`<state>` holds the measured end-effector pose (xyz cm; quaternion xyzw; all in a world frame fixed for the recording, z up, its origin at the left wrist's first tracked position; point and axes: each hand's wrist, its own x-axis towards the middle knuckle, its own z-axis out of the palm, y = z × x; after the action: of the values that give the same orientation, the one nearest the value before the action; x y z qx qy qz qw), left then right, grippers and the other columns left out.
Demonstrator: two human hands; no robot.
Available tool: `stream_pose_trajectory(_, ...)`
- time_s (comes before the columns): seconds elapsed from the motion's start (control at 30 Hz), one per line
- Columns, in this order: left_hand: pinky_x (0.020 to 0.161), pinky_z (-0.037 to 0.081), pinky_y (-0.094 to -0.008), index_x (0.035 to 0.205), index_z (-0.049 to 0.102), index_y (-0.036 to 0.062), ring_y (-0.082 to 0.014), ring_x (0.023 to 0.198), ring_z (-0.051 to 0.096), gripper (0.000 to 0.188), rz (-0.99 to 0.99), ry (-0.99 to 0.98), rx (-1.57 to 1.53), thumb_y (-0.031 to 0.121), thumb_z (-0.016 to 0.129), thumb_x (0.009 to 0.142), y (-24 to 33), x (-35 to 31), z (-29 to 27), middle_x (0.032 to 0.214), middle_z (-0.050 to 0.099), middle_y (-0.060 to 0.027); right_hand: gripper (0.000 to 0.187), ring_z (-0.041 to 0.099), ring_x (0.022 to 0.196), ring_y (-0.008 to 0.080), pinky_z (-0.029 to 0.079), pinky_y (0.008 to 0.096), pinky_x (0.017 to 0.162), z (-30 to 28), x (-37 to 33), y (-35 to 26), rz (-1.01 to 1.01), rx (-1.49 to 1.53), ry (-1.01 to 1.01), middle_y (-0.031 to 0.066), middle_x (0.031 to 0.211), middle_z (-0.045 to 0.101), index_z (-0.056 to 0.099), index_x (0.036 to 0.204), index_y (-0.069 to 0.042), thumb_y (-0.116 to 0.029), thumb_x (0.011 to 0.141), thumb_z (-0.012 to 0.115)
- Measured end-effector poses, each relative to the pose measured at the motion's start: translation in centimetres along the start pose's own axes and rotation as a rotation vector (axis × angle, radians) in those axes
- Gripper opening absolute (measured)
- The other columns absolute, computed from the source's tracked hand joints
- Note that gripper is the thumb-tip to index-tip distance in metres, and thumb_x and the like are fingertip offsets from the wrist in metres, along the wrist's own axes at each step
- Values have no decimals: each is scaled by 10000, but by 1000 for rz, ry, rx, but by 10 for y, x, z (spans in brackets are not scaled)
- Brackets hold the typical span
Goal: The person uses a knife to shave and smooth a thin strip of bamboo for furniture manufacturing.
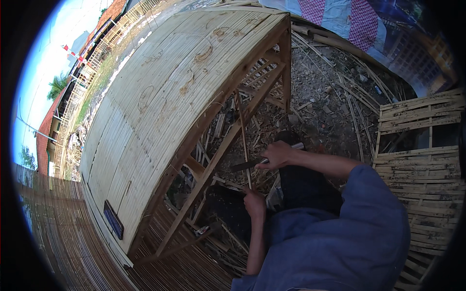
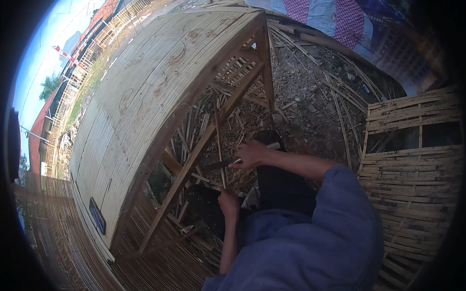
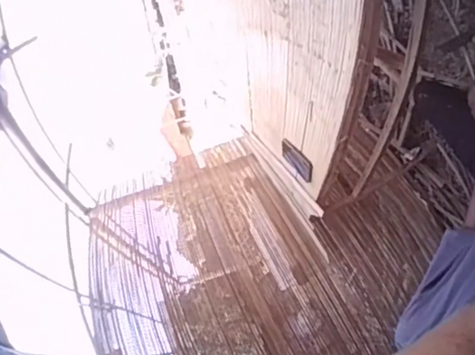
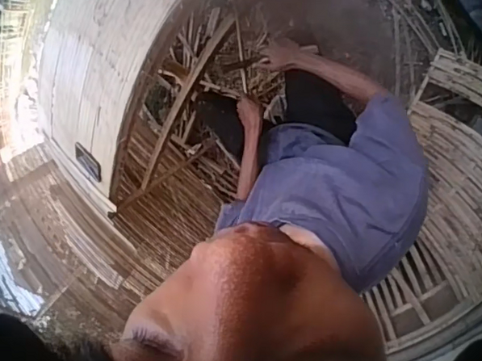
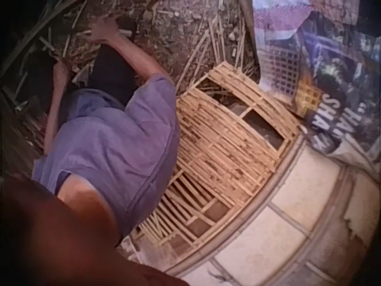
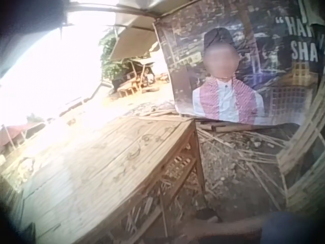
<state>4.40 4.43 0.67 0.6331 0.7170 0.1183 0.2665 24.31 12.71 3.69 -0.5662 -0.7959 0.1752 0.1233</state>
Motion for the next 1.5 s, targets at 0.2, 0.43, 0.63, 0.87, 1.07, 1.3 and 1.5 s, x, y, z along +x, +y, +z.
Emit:
stream_pose_trajectory(0.2, 669, 488, -516, 1071, 501, -51, -464, 784, 608, 351, -26, -62, 34, 269, 428, 946, -3, 2, -3, 766, 617, -290, 675, 634, 653, 354, 510, 436, 609, -22, 30, 19, 310, 159, -25, 160, 628, 621, 676, 731, -54, -668, 820, 411)
stream_pose_trajectory(0.43, 713, 480, -526, 1068, 516, -37, -456, 834, 606, 342, -59, -64, 8, 269, 430, 942, 0, -6, -2, 806, 624, -282, 706, 635, 654, 361, 511, 465, 609, -33, 42, 17, 67, -58, -45, 173, 650, 621, 661, 726, -6, -653, 837, 399)
stream_pose_trajectory(0.63, 724, 481, -522, 1087, 521, -22, -450, 842, 609, 317, -114, -86, 16, 244, 440, 934, -3, -5, -3, 823, 628, -276, 704, 639, 694, 359, 512, 474, 645, -30, 43, 9, 25, -96, -44, 202, 695, 623, 655, 734, -3, -652, 840, 405)
stream_pose_trajectory(0.87, 730, 481, -521, 1082, 520, -16, -450, 846, 609, 298, -96, -92, 23, 228, 445, 928, 4, -10, -4, 836, 628, -282, 704, 635, 716, 362, 504, 485, 675, -31, 54, 40, 306, 136, 17, 196, 704, 623, 661, 773, -7, -658, 842, 403)
stream_pose_trajectory(1.07, 715, 480, -531, 1072, 519, -21, -455, 827, 610, 297, -70, -77, 2, 227, 445, 926, 1, -7, -6, 816, 627, -284, 656, 634, 738, 355, 503, 471, 686, -48, 67, 49, 430, 171, 141, 177, 741, 635, 669, 792, -37, -639, 846, 415)
stream_pose_trajectory(1.3, 699, 481, -536, 1011, 526, -19, -460, 817, 607, 277, -77, -48, 28, 233, 446, 929, 6, -10, -5, 800, 622, -290, 613, 615, 698, 369, 484, 468, 631, -53, 51, 46, 13, -103, -79, 193, 677, 606, 663, 762, -36, -590, 872, 426)
stream_pose_trajectory(1.5, 705, 475, -540, 1002, 532, -19, -466, 818, 604, 285, -69, -47, 49, 242, 440, 932, 5, -10, -6, 804, 621, -292, 622, 621, 715, 381, 492, 474, 653, -38, 49, 39, 252, 202, 11, 190, 677, 612, 672, 778, -35, -608, 848, 441)
